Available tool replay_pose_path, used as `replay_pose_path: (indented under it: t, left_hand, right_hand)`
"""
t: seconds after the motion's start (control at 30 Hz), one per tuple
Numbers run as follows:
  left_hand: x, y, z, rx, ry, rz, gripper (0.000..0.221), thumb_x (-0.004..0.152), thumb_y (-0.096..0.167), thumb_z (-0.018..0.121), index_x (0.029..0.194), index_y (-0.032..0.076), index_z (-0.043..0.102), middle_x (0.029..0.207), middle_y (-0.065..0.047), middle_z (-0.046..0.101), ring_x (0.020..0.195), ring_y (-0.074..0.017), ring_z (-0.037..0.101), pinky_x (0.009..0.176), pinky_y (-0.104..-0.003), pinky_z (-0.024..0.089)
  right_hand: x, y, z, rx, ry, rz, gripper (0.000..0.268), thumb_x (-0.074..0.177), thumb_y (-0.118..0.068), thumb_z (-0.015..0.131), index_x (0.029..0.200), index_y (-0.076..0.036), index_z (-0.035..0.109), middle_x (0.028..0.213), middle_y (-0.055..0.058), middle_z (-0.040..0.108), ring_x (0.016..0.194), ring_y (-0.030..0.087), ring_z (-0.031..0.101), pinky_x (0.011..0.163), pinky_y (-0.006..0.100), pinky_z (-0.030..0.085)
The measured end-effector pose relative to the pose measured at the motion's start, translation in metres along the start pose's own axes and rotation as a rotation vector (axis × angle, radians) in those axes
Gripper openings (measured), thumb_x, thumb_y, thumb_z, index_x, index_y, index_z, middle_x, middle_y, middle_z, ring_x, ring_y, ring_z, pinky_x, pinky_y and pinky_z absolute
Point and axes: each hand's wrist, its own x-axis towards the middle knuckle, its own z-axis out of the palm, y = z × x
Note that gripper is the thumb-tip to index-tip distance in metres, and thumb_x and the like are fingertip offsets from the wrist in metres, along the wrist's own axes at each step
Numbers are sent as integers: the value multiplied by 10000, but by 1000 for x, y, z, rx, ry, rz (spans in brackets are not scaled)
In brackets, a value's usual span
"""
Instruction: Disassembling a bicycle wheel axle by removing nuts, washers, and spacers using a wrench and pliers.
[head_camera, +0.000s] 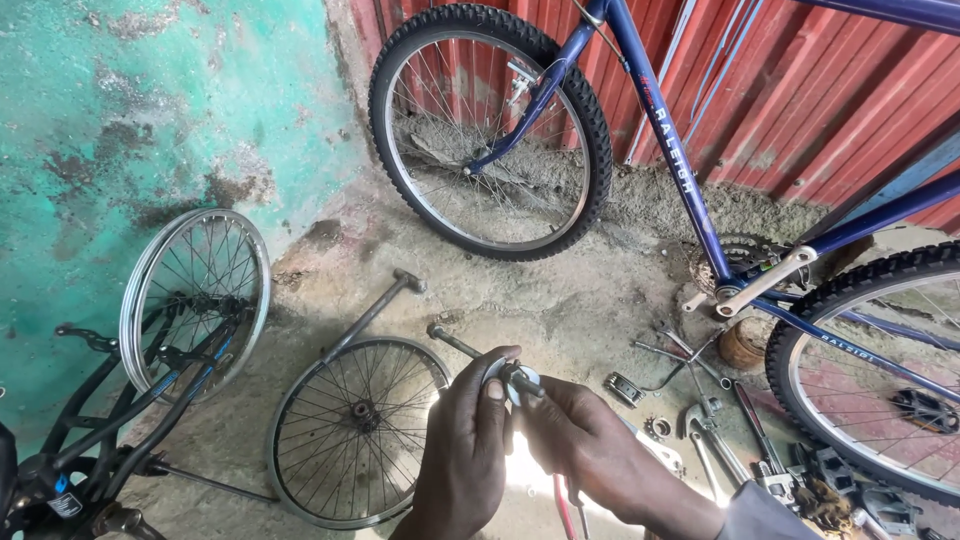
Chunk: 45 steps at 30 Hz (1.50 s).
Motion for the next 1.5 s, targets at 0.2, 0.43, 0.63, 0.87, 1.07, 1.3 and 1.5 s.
replay_pose_path:
  t: [0.2, 0.43, 0.63, 0.87, 1.07, 1.3, 1.5]
  left_hand:
    - [0, -4, 3, 42, 33, 46, 387, 1018, 150, 359, 1311, 51, 593, 700, -26, 601, 564, -95, 563, 468, -299, 466]
    - [5, 3, -7, 10, -101, 104, 372, 1019, 167, 327, 1091, 31, 665, 623, -32, 604, 434, -94, 448, 368, -292, 334]
    - [7, 9, -18, 275, -309, -11, 402, 1020, 226, 341, 1097, 59, 699, 689, -53, 663, 527, -149, 588, 474, -320, 475]
    - [17, 14, -25, -1, -265, -532, 361, 1051, 340, 375, 1107, 145, 673, 764, -43, 587, 457, -108, 387, 360, -272, 294]
    - [10, -20, -27, -1345, -556, -347, 336, 1024, 160, 463, 1190, -102, 592, 684, -102, 611, 335, -117, 445, 266, -236, 331]
    - [7, -30, -29, -1518, -622, -371, 335, 1067, 139, 386, 1271, -72, 549, 715, -78, 594, 384, -109, 512, 289, -203, 405]
    - [11, -28, -28, -1516, -578, -382, 418, 1046, 145, 397, 1407, -60, 446, 731, -93, 578, 385, -109, 483, 290, -219, 379]
  right_hand:
    - [0, -5, 0, -115, 34, 84, 411, 1050, -286, 446, 881, -44, 732, 615, 57, 605, 528, 156, 573, 469, 305, 430]
    - [7, 8, -17, -560, 41, -269, 626, 961, -600, 258, 799, -146, 658, 542, -19, 529, 415, 104, 414, 384, 303, 421]
    - [2, -14, -43, -1030, -64, -504, 214, 987, -276, 566, 884, -156, 709, 690, -14, 695, 452, 117, 613, 433, 288, 566]
    - [18, 13, -80, -785, 288, -453, 178, 888, -278, 757, 803, -122, 752, 439, -16, 632, 276, 78, 485, 228, 246, 358]
    - [19, 15, -46, -460, -15, -368, 820, 888, -740, 272, 1048, -111, 774, 1086, 118, 826, 942, 243, 831, 738, 425, 708]
    - [1, 0, -28, -314, 20, -328, 603, 913, -580, 474, 971, -89, 819, 702, 36, 709, 568, 141, 633, 483, 325, 480]
    - [-1, -11, -27, -286, 89, -344, 458, 906, -420, 617, 866, -48, 881, 644, 58, 781, 458, 111, 582, 408, 261, 418]
